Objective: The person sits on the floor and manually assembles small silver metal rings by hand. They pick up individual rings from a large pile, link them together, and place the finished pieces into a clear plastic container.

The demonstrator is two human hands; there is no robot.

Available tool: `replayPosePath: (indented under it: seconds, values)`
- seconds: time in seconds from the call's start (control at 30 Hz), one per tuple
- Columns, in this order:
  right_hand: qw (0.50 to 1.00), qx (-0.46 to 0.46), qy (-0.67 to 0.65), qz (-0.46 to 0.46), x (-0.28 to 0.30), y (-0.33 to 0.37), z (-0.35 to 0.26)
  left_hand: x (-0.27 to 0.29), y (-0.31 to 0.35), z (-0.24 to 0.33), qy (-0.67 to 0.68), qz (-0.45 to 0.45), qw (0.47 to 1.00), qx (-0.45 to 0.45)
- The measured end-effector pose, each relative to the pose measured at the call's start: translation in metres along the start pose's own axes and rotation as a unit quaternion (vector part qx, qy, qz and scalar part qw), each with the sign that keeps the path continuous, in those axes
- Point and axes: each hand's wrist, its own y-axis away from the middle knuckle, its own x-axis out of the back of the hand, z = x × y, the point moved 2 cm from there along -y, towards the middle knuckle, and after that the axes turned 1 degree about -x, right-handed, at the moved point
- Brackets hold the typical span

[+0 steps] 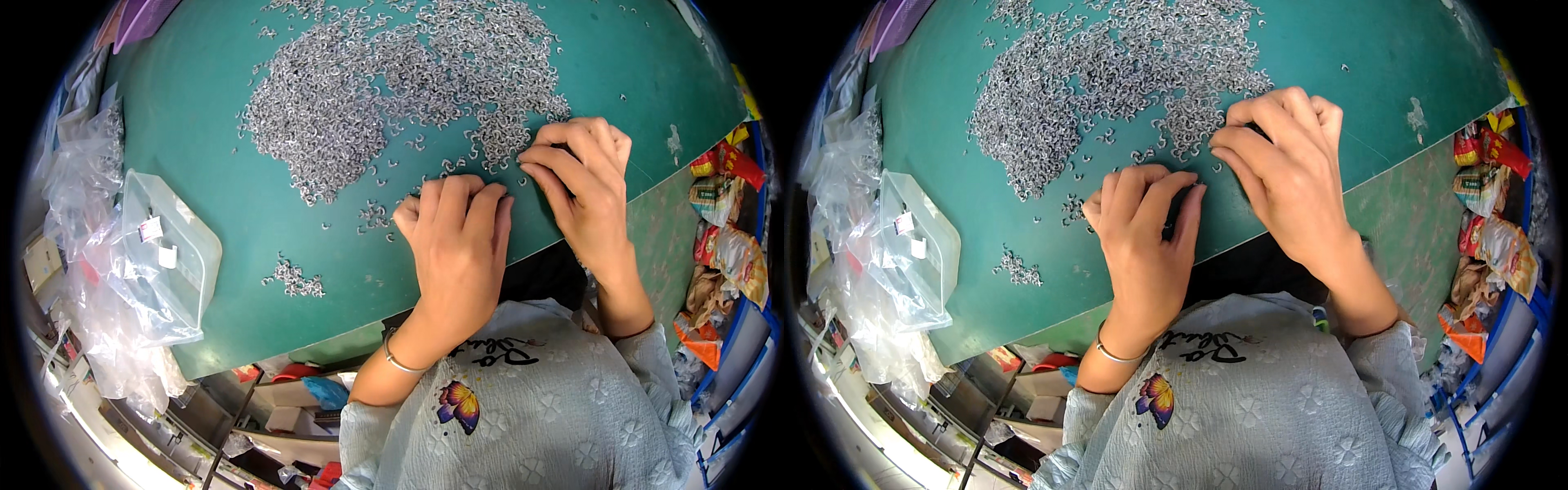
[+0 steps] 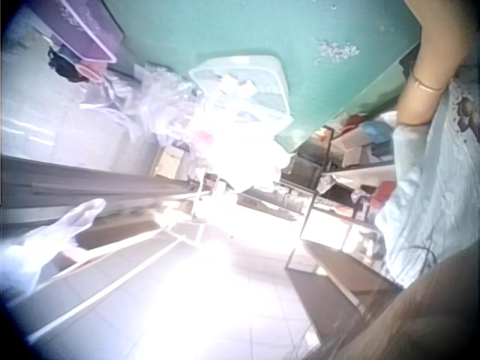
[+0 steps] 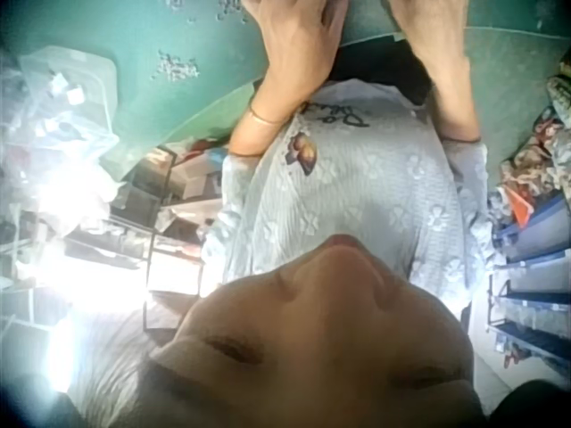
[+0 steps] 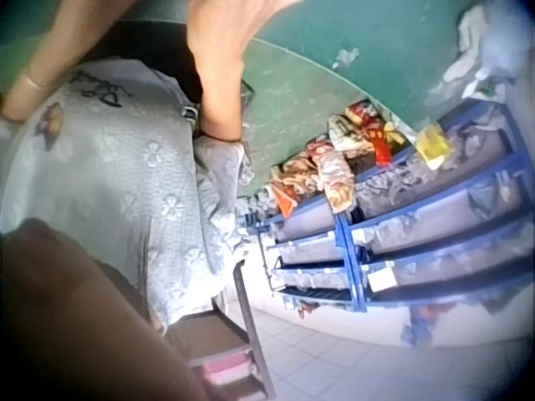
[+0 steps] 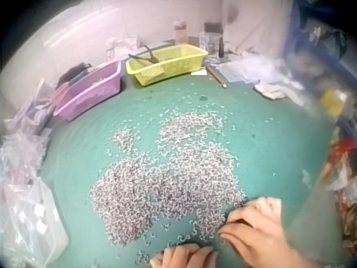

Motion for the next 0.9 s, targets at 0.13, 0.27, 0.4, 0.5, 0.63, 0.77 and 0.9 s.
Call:
replayPosePath:
  seconds: [0.13,0.27,0.4,0.5,0.63,0.77,0.9]
  values:
    - [0.998,-0.032,-0.042,-0.021,0.007,0.006,0.003,0.007,0.005,-0.003,0.003,-0.003,1.0,0.006]
    - [0.997,-0.05,-0.035,-0.045,0.017,0.01,-0.001,0.014,0.009,-0.004,0.003,-0.002,1.0,0.024]
    - [0.999,-0.045,0.006,-0.029,0.016,0.012,-0.001,0.021,0.01,-0.004,0.003,-0.007,0.999,0.042]
    - [0.998,-0.057,0.006,-0.02,0.013,0.011,-0.002,0.02,0.007,-0.004,-0.002,-0.01,1.0,0.028]
    - [0.997,-0.07,0.009,-0.01,0.011,0.01,-0.001,0.011,0.004,-0.003,-0.004,-0.01,1.0,0.011]
    - [0.997,-0.076,0.008,-0.009,0.011,0.01,-0.002,0.012,0.005,-0.003,-0.001,-0.017,1.0,0.01]
    - [0.998,-0.048,-0.002,-0.03,0.016,0.014,-0.006,0.018,0.01,-0.004,0.007,-0.026,0.999,0.023]
